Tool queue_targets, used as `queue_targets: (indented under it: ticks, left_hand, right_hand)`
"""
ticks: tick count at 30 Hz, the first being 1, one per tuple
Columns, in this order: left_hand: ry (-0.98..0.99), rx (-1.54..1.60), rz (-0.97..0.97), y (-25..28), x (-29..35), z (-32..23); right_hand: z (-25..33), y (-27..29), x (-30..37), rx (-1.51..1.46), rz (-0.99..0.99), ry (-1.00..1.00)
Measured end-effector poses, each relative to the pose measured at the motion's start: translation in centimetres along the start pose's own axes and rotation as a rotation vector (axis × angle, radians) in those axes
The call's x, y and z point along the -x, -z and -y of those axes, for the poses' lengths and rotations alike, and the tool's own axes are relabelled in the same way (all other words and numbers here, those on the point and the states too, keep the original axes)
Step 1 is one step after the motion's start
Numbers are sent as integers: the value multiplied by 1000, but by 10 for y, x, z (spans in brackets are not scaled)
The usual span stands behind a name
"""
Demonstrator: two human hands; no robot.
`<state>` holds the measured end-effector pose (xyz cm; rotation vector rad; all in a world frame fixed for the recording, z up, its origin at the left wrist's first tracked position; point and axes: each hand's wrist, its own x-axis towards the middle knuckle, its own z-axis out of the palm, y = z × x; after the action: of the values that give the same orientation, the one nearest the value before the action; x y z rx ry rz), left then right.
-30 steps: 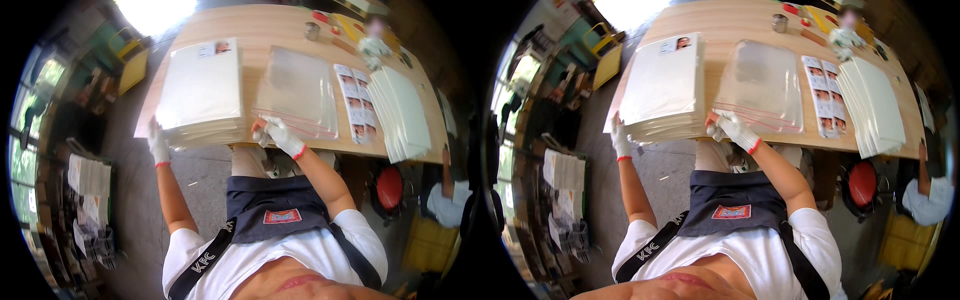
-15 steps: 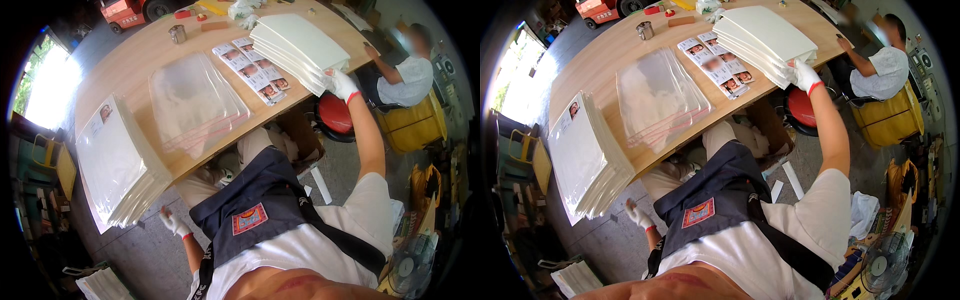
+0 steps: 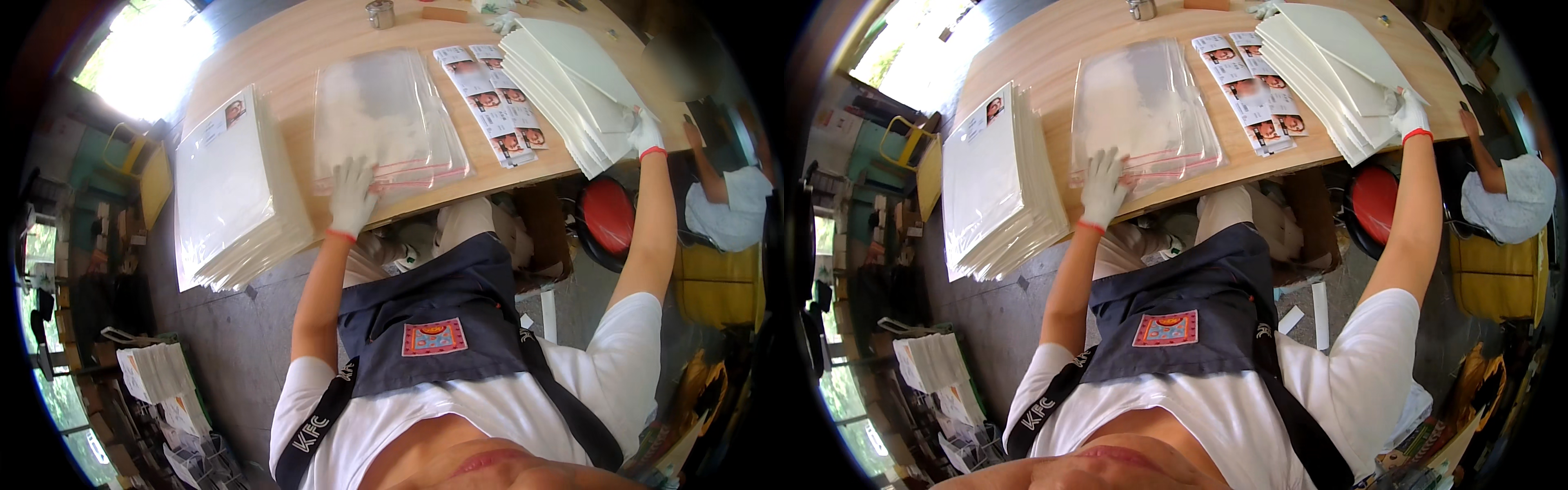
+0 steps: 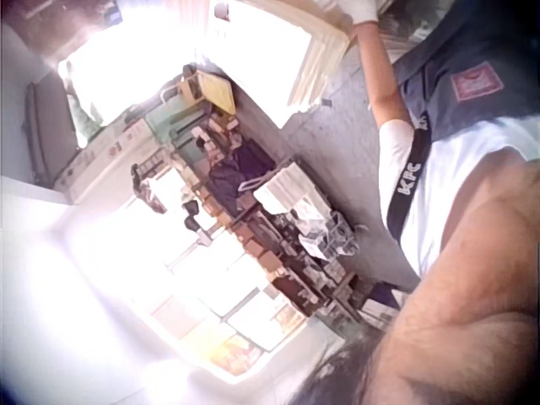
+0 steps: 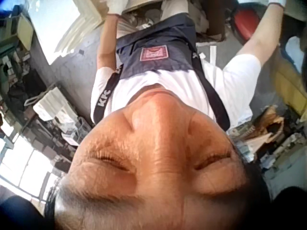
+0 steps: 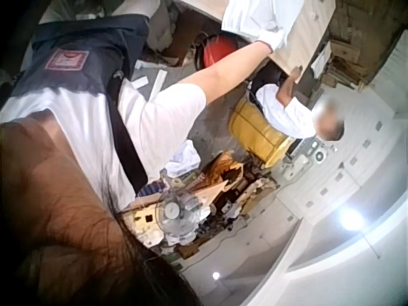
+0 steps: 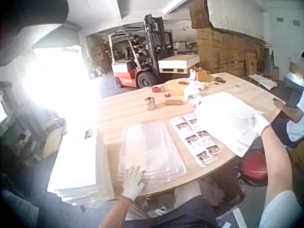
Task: The person repeatedly picks up white rectangular boards and inserts them into clear plastic sleeves. They handle the items one at a time, placing the finished packages onto a growing stack on the table.
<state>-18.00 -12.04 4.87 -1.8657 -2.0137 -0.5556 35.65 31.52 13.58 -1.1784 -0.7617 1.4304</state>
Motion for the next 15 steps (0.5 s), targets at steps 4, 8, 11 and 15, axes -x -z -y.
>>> queue_targets:
  ticks: [4, 8, 11, 15]
  left_hand:
    - [71, 0, 183, -44, -34, -4]
    - [84, 69, 443, -23, -67, -27]
    - [103, -105, 499, -18, -68, -17]
    - [227, -24, 350, -38, -75, -1]
  right_hand:
    - [12, -33, 31, -151, 75, 125]
    - [0, -25, 116, -44, 184, 119]
    - [-27, -34, 205, -205, 197, 43]
    - [-57, -38, 290, -163, 694, -278]
